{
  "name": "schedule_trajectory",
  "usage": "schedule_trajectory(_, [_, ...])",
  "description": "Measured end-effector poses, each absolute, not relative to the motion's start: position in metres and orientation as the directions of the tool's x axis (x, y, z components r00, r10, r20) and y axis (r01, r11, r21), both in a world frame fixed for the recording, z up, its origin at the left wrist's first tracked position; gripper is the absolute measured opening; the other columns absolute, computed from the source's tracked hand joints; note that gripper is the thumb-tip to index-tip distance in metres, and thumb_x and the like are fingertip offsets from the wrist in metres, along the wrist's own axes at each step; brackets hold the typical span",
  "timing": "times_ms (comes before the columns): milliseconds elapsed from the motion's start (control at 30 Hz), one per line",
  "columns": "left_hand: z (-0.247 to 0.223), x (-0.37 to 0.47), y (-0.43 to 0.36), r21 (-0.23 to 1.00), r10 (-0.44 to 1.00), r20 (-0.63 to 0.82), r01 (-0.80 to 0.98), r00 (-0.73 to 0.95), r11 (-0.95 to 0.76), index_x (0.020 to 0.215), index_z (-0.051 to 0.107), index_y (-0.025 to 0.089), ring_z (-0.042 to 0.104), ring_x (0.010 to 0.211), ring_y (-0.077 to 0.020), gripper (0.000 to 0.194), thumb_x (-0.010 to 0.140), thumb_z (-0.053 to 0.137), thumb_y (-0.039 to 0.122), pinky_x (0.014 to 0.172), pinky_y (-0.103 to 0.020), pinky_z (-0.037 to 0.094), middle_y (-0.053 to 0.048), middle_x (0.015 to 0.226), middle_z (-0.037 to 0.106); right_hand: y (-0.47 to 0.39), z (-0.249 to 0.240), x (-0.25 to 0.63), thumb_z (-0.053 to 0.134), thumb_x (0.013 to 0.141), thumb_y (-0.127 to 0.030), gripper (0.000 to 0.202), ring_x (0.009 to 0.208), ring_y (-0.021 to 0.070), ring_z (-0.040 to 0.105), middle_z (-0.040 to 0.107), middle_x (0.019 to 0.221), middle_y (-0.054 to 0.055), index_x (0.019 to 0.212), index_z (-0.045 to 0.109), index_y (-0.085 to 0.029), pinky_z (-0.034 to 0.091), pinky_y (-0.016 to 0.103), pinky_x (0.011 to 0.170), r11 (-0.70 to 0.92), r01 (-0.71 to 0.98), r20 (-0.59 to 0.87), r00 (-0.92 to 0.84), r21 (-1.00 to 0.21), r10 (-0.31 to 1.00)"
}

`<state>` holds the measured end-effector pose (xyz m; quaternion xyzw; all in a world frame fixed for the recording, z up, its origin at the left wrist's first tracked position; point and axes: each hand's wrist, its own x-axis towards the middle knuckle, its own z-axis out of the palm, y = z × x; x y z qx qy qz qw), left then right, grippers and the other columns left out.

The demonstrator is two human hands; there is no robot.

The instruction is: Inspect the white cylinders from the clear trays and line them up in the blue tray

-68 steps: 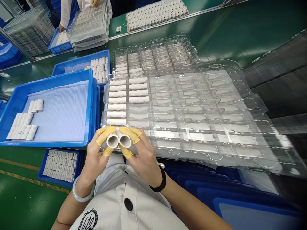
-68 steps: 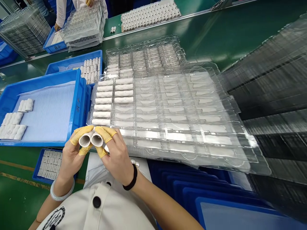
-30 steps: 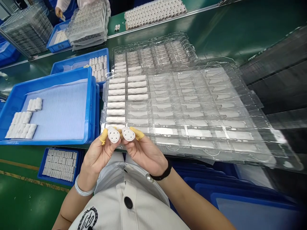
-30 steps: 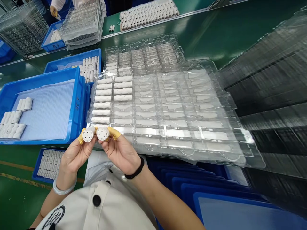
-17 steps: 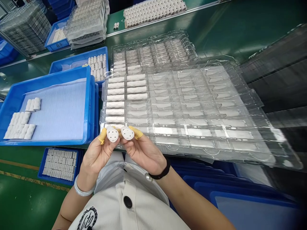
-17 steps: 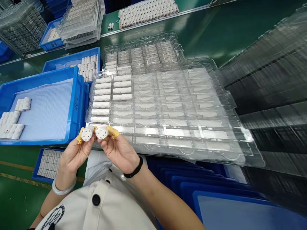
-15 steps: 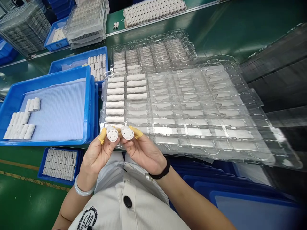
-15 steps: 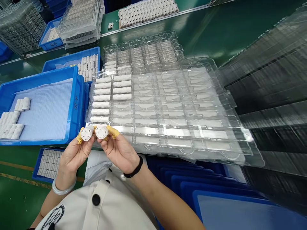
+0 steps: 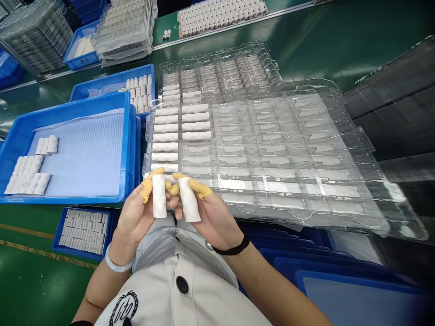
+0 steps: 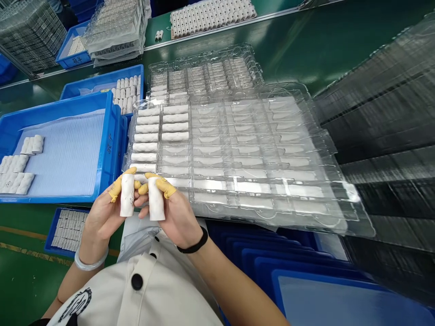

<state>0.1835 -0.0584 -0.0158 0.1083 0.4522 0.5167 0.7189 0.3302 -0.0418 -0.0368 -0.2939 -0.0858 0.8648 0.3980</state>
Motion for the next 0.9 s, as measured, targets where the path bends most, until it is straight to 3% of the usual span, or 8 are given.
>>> schedule_trajectory(100, [-0.0171,0.184,-0.059,0.661,0.863,-0.501,-0.618,0.058,0.425,0.121,0.065,0.014,0.062,0.064,-0.012,0.03,0.098,0.051,0.026,0.062,-0.023,0.053,-0.005,0.077,0.067,-0.044,-0.035,0.331,0.062,0.089,-0.037,0.03,0.056,0.0132,0.061,0.069,0.077,0.004,0.111,0.063,-0.017,0.044,0.021,0.042,-0.642,-0.627,-0.408,-0.497,-0.441,0.765])
schedule_trajectory(167, [-0.0178,0.1845,-0.0588,0.657,0.862,-0.499,-0.611,0.085,0.44,0.112,0.068,0.012,0.058,0.059,-0.0113,0.03,0.099,0.047,0.03,0.057,-0.022,0.051,-0.005,0.074,0.065,-0.0444,-0.0343,0.3309,0.063,0.088,-0.045,0.035,0.052,0.0117,0.056,0.066,0.072,0.002,0.109,0.065,-0.017,0.042,0.021,0.043,-0.644,-0.617,-0.39,-0.512,-0.453,0.765])
schedule_trajectory(300, [-0.0187,0.1845,-0.0585,0.647,0.861,-0.492,-0.607,0.13,0.461,0.086,0.068,0.01,0.051,0.051,-0.0082,0.041,0.101,0.041,0.036,0.051,-0.019,0.048,-0.005,0.068,0.059,-0.0435,-0.0306,0.3296,0.051,0.094,-0.054,0.044,0.057,0.0115,0.054,0.065,0.072,0.004,0.103,0.068,-0.015,0.046,0.023,0.053,-0.653,-0.618,-0.376,-0.533,-0.438,0.758])
schedule_trajectory(433, [-0.0199,0.184,-0.0592,0.644,0.859,-0.486,-0.6,0.16,0.475,0.081,0.067,0.01,0.05,0.05,-0.0082,0.043,0.1,0.044,0.041,0.055,-0.022,0.05,-0.005,0.068,0.058,-0.0419,-0.0265,0.3288,0.039,0.099,-0.054,0.05,0.061,0.0124,0.053,0.062,0.07,0.003,0.108,0.069,-0.015,0.047,0.024,0.059,-0.678,-0.607,-0.39,-0.555,-0.415,0.735])
schedule_trajectory(600, [-0.0199,0.1853,-0.061,0.696,0.881,-0.439,-0.552,0.179,0.459,0.068,0.065,0.011,0.055,0.057,-0.0124,0.048,0.097,0.048,0.046,0.06,-0.027,0.054,-0.006,0.063,0.057,-0.0402,-0.0278,0.3288,0.039,0.099,-0.056,0.054,0.061,0.0127,0.054,0.062,0.067,0.003,0.11,0.07,-0.014,0.048,0.025,0.063,-0.692,-0.6,-0.403,-0.563,-0.401,0.722])
schedule_trajectory(733, [-0.0177,0.1861,-0.0604,0.714,0.906,-0.406,-0.577,0.121,0.397,0.095,0.069,0.014,0.055,0.055,-0.0101,0.021,0.09,0.063,0.033,0.057,-0.023,0.051,-0.003,0.068,0.062,-0.0402,-0.03,0.3272,0.047,0.097,-0.054,0.048,0.06,0.0115,0.056,0.066,0.071,0.004,0.098,0.072,-0.013,0.047,0.024,0.061,-0.674,-0.622,-0.412,-0.535,-0.398,0.738])
schedule_trajectory(800, [-0.0177,0.1859,-0.0592,0.729,0.902,-0.426,-0.564,0.07,0.388,0.105,0.067,0.016,0.053,0.051,-0.0095,0.026,0.086,0.068,0.033,0.049,-0.02,0.046,-0.001,0.066,0.062,-0.041,-0.031,0.3262,0.048,0.096,-0.054,0.048,0.06,0.0118,0.056,0.066,0.071,0.004,0.095,0.073,-0.013,0.047,0.024,0.062,-0.678,-0.608,-0.422,-0.531,-0.414,0.735])
schedule_trajectory(900, [-0.019,0.1861,-0.0573,0.753,0.888,-0.46,-0.52,0.023,0.403,0.101,0.066,0.015,0.049,0.045,-0.0094,0.032,0.089,0.063,0.044,0.042,-0.019,0.04,0.0,0.058,0.058,-0.0423,-0.0334,0.3254,0.046,0.097,-0.055,0.05,0.062,0.0136,0.059,0.066,0.07,0.005,0.093,0.072,-0.013,0.05,0.027,0.067,-0.694,-0.573,-0.439,-0.538,-0.437,0.72])
